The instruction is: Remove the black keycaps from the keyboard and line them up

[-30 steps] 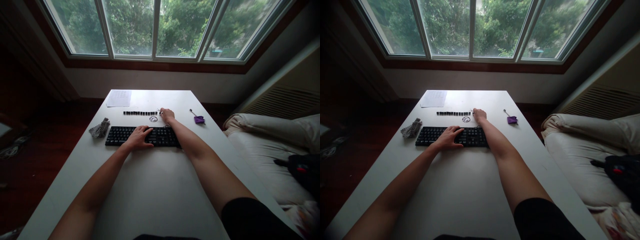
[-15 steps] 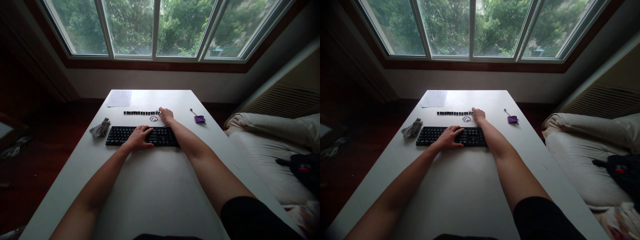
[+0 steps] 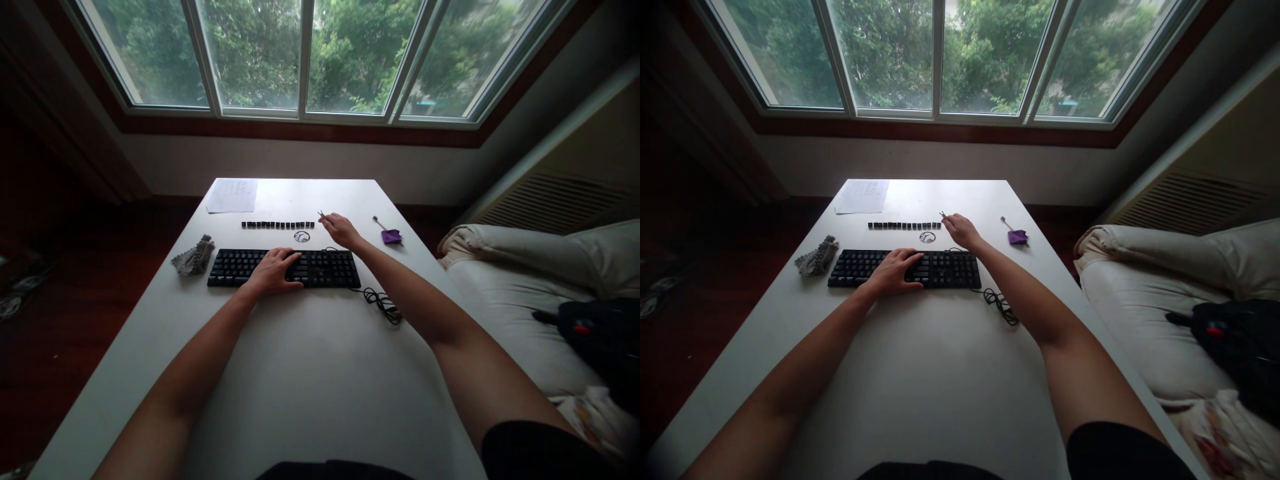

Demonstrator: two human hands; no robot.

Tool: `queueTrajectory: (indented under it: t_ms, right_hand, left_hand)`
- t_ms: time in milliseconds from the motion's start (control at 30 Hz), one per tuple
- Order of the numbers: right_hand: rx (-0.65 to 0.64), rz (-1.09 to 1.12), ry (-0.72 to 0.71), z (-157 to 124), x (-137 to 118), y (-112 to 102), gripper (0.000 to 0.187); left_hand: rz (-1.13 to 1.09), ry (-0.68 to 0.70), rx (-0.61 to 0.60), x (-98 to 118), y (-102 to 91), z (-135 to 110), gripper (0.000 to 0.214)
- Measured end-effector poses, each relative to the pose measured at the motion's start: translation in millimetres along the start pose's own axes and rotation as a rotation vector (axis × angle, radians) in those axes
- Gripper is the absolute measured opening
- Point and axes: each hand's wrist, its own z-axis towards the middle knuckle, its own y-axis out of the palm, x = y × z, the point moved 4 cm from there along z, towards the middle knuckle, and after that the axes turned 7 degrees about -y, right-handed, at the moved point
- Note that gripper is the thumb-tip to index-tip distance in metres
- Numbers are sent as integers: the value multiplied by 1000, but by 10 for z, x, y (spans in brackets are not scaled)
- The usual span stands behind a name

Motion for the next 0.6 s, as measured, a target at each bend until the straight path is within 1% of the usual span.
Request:
queueTrajectory:
  t_ms: [67,133,233,333,433,500,600]
  right_hand:
    - [3,43,-44,-118,-29,-103,41]
    - [16,89,-58,-223,-26,-200,39]
    - [31,244,-59,-338,20,-287,35]
    - [29,419,-24,-393,98,-282,36]
    - [-7,562,29,-402,160,-213,40]
    - [-27,618,45,-395,167,-175,42]
    - [-29,644,45,-380,126,-168,41]
  left_hand:
    - [1,-2,-2,3,-1,-6,85]
    - [3,-2,-1,5,-5,-14,84]
    - [3,0,3,1,-10,-23,85]
    - [1,4,9,-6,-12,-22,85]
    - [-6,3,11,-9,-14,-18,85]
    - [-12,-6,9,-7,-17,-18,84]
    - [-16,-17,5,2,-23,-23,84]
